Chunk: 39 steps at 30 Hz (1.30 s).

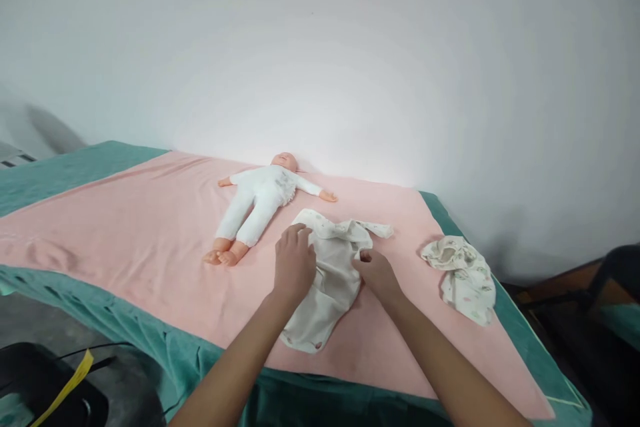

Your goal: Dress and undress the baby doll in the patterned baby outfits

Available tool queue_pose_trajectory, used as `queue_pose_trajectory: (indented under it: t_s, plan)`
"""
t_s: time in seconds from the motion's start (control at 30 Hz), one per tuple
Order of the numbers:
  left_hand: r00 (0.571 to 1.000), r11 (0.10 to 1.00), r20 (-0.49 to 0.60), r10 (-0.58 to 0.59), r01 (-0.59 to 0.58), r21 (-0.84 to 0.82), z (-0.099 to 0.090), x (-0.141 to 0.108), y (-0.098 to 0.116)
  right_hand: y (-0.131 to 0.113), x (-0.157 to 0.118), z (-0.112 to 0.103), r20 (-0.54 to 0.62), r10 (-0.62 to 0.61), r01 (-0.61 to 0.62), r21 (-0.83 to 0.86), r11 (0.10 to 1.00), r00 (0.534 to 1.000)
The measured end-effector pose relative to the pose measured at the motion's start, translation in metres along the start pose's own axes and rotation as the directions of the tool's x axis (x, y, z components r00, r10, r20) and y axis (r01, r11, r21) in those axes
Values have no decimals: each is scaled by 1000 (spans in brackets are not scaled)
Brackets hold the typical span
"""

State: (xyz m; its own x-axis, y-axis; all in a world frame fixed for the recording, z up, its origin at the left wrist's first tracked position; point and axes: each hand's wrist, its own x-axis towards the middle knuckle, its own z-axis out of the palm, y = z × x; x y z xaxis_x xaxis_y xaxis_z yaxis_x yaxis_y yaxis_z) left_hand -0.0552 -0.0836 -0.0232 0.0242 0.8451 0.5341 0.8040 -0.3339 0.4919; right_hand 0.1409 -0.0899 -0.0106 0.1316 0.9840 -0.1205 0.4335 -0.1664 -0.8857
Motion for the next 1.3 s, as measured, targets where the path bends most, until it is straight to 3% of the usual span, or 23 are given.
queue_pose_trajectory:
  t_s: [0.13,0.2,0.27,0.33,0.4,0.5,0.6,0.7,0.8,0.9,1.0,1.07,1.13,1.23,1.3]
  plan:
    - [972,976,123,201,-188,-106,-12,10,13,-33,8,2,72,-53,37,214,976,996]
    - [958,951,123,259,-231,-206,-24,24,22,-60,6,-6,162,-115,44,387,921,980]
    - [947,910,88,309,-267,-316,-43,43,34,-93,-2,-18,302,-192,36,455,890,934]
    - [935,868,72,347,-291,-403,-67,62,50,-127,-12,-32,469,-260,50,413,909,844]
    - [924,837,137,358,-253,-485,-91,76,66,-158,-23,-47,559,-274,112,308,945,783]
    - [921,816,256,293,-102,-568,-120,87,82,-192,-36,-69,599,-303,244,181,953,741]
    - [930,818,303,208,4,-576,-133,88,84,-208,-44,-89,611,-311,350,59,935,728]
    - [953,826,268,140,37,-563,-131,82,78,-205,-46,-105,537,-285,441,-185,878,794]
    - [968,838,213,131,7,-546,-122,76,73,-191,-43,-114,452,-243,457,-456,763,858]
    - [968,834,228,107,37,-551,-116,71,68,-172,-39,-122,395,-260,461,-594,659,881]
    - [978,865,210,-15,118,-487,-114,67,59,-149,-34,-134,289,-350,451,-651,610,891]
    - [978,885,189,-90,166,-436,-111,63,51,-133,-30,-143,208,-397,432,-635,640,894]
    - [972,896,192,-135,202,-395,-108,59,42,-117,-28,-150,130,-392,396,-547,738,911]
    - [963,893,216,-161,235,-383,-104,54,32,-97,-28,-157,25,-297,286,-355,890,955]
    - [944,871,284,-169,277,-405,-103,53,26,-87,-26,-162,5,-212,205,-275,939,977]
